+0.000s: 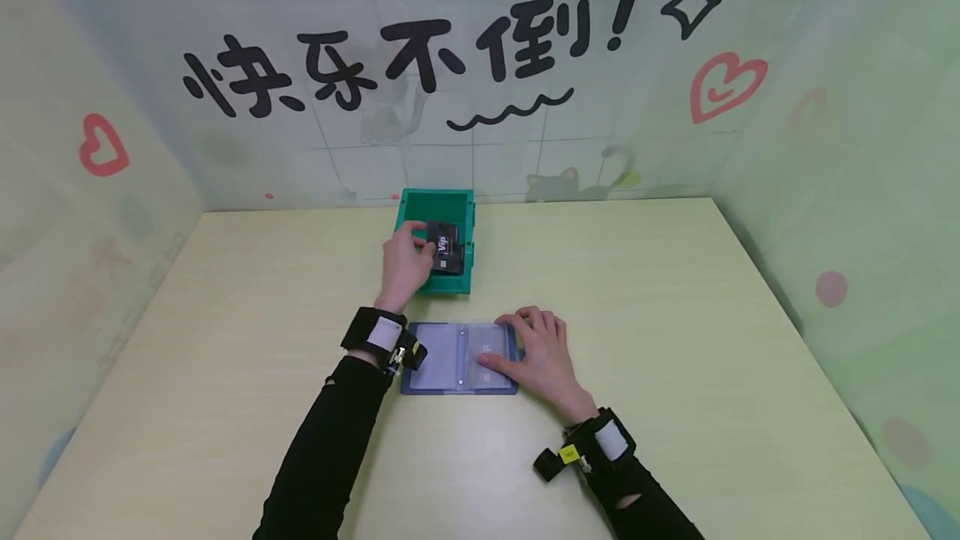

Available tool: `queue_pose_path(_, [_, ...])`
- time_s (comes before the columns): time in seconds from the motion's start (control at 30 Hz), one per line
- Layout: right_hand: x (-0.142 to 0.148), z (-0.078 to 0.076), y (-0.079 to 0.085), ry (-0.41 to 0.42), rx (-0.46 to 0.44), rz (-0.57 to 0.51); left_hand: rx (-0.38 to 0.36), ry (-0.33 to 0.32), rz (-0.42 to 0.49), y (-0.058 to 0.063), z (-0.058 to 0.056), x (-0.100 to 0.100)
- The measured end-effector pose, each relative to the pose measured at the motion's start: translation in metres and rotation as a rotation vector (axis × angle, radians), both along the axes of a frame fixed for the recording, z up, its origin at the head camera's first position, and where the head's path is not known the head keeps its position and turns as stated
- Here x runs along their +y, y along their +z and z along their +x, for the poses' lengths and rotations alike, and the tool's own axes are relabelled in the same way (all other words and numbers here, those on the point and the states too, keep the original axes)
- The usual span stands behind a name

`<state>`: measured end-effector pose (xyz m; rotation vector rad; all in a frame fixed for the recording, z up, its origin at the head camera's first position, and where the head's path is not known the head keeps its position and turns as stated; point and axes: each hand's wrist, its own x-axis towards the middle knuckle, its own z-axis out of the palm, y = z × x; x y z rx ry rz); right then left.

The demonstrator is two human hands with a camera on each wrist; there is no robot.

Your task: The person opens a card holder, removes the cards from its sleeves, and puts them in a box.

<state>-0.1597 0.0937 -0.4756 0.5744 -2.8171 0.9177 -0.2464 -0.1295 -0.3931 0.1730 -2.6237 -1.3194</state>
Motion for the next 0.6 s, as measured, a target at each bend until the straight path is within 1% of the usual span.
queue_pose_path(0.13, [0.000, 0.000, 0.000, 0.000, -0.003, 0.007, 0.030, -0.012, -0.087, -0.006, -0.004, 0.004])
queue_pose_path(0.23, [0.000, 0.000, 0.000, 0.001, -0.006, 0.012, 0.022, -0.034, -0.149, -0.011, -0.005, 0.007])
queue_pose_path(0.3, [0.000, 0.001, 0.001, 0.004, -0.006, 0.008, 0.000, -0.046, -0.183, -0.015, -0.006, 0.009])
queue_pose_path(0.4, [0.000, 0.001, 0.002, 0.006, -0.005, 0.004, -0.052, -0.065, -0.214, -0.019, -0.006, 0.011])
queue_pose_path(0.5, [0.000, 0.001, 0.002, 0.005, -0.004, 0.008, -0.102, -0.090, -0.254, -0.020, -0.005, 0.012])
queue_pose_path(0.6, [0.001, 0.000, 0.002, 0.003, 0.003, 0.011, -0.123, -0.113, -0.316, -0.019, -0.003, 0.014])
